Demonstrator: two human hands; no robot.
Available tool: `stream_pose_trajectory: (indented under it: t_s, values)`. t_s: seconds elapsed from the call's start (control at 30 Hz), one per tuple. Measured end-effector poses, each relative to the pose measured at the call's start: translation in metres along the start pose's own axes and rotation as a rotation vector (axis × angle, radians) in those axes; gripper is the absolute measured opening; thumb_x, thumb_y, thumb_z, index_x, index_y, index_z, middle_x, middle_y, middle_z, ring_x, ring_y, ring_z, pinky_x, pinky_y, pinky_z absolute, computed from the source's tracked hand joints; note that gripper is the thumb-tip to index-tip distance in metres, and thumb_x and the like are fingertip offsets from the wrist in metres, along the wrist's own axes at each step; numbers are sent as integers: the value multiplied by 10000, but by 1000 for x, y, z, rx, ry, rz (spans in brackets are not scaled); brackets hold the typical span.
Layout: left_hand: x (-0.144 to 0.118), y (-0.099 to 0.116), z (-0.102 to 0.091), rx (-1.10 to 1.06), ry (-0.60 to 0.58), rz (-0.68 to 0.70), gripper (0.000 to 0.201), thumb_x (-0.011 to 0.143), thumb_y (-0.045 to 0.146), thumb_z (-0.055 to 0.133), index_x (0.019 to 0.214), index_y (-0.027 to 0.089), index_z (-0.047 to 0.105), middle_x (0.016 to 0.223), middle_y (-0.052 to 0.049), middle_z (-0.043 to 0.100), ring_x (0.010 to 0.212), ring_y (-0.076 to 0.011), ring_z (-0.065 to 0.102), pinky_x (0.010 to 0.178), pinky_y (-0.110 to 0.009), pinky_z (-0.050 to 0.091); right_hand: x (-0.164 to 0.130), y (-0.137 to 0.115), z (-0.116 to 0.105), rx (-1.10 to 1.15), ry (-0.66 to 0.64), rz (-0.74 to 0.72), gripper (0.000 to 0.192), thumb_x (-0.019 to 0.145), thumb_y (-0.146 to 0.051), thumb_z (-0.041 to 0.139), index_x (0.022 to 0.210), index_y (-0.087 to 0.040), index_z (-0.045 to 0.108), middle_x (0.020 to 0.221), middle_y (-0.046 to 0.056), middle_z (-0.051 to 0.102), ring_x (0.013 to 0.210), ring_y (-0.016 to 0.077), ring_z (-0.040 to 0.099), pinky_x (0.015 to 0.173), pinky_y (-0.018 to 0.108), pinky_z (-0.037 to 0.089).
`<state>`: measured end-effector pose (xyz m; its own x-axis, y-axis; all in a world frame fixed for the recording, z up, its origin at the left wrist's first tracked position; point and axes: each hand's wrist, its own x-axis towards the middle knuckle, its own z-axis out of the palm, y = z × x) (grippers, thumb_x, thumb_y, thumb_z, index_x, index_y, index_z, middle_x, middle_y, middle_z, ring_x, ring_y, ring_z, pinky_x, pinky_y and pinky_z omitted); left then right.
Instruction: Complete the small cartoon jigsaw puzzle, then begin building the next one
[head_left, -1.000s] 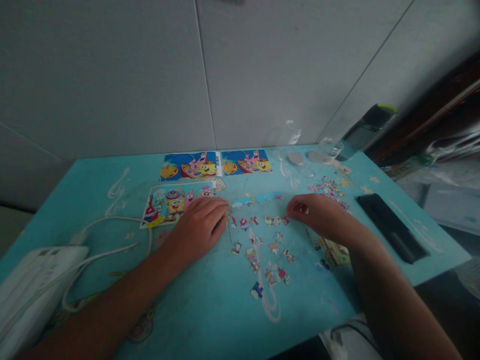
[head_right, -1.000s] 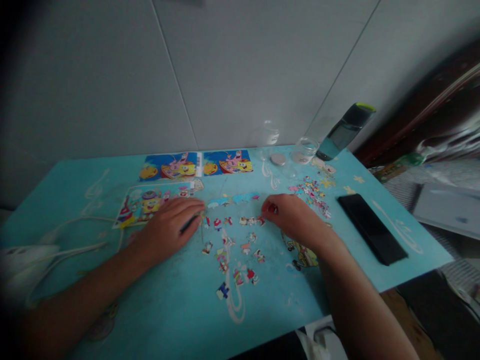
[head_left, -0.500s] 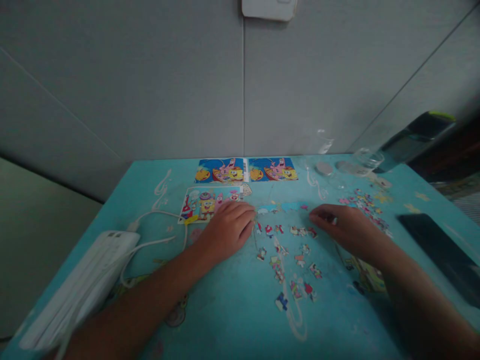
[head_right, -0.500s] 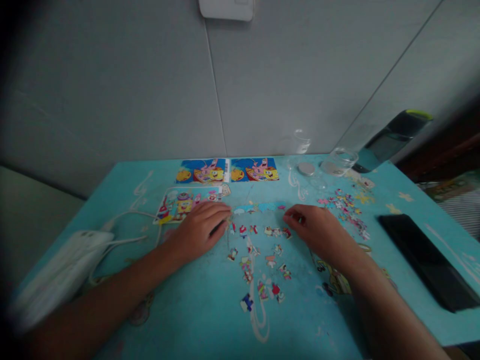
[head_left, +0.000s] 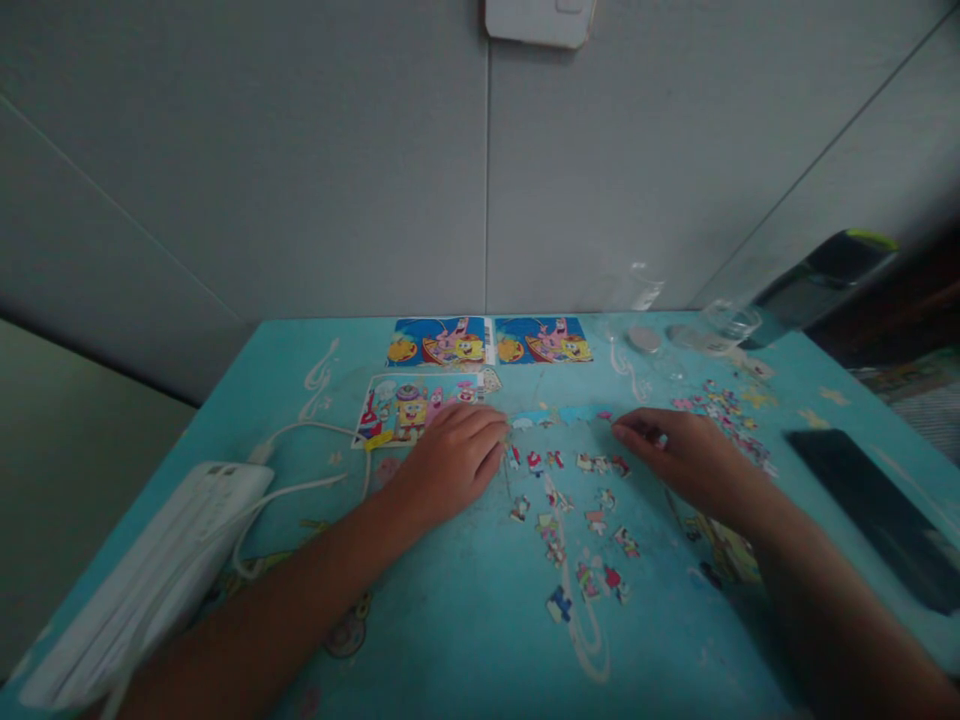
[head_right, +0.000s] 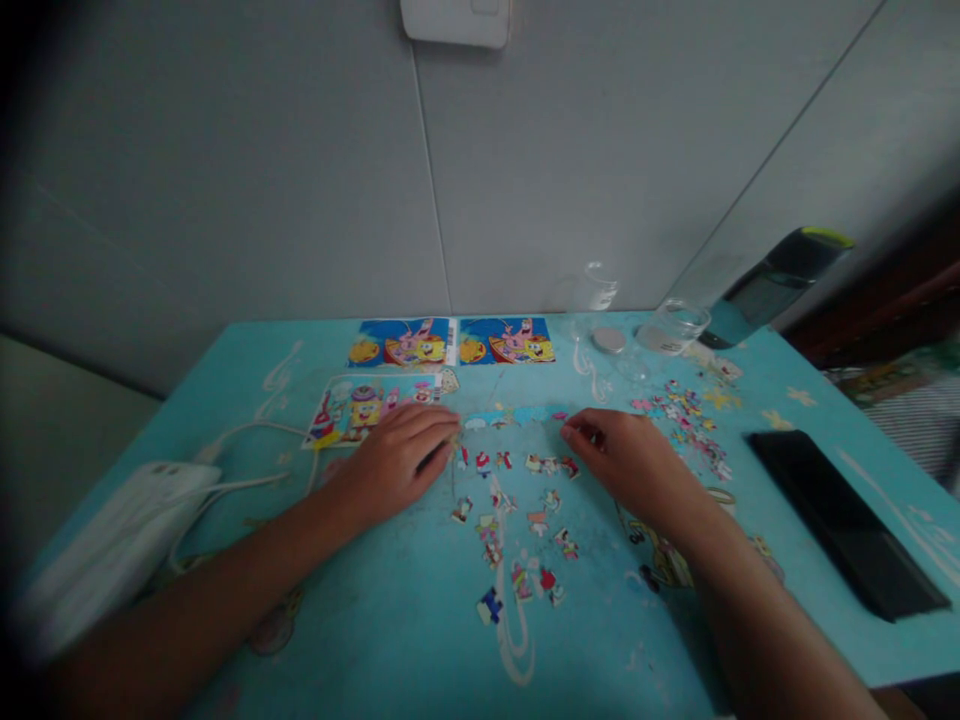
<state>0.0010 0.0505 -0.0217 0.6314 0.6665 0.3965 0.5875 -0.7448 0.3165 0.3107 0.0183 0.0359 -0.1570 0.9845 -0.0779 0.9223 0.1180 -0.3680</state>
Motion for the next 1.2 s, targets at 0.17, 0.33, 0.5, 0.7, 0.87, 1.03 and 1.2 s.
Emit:
stream_pose_trajectory:
  t_s: [0.17,0.33,0.5,0.7,0.87,1.03,1.2]
  values:
    - [0,0,0,4,17,14,217,979,231,508,1139,185,647,1178,-75,678,1120,-240,596,1045,-484,439,0,-2,1,-7,-12,-8,325,977,-413,476,1043,-230,736,880,60,757,714,196,671,682,336,498]
    - [0,-2,2,0,23,16,192,974,222,512,1103,186,649,1166,-71,682,1121,-236,601,1051,-480,435,-1,-2,1,1,6,-15,331,976,-428,479,1027,-230,739,860,62,755,715,200,669,677,329,494]
    - [-1,-3,2,-4,9,13,171,969,191,501,1055,178,649,1150,-76,684,1126,-231,607,1056,-479,434,-1,-5,0,-1,2,-5,319,972,-419,483,1005,-230,738,859,50,753,720,200,669,684,325,485]
    - [-1,-3,0,-4,5,20,233,963,173,499,1157,168,627,1194,-87,672,1137,-228,600,1067,-480,433,0,-5,1,2,-5,-3,322,973,-421,484,999,-226,739,854,52,748,722,195,660,684,320,482]
    - [-2,-5,2,-14,4,39,232,958,170,503,1145,177,642,1173,-83,682,1136,-230,604,1053,-485,442,-1,-6,1,17,-8,-12,329,973,-429,483,1004,-226,740,861,59,753,727,200,670,675,318,491]
    - [-1,-2,2,-14,31,26,224,968,183,494,1132,189,647,1177,-80,682,1134,-234,606,1054,-495,438,-1,-4,3,7,6,-34,319,968,-431,492,1015,-243,746,833,58,758,700,200,678,654,315,496]
    - [1,3,-2,-3,9,-3,249,969,174,485,1178,180,620,1183,-85,679,1143,-227,604,1069,-474,434,1,4,9,18,15,-47,313,956,-444,511,1000,-253,756,810,48,760,670,205,684,646,318,505]
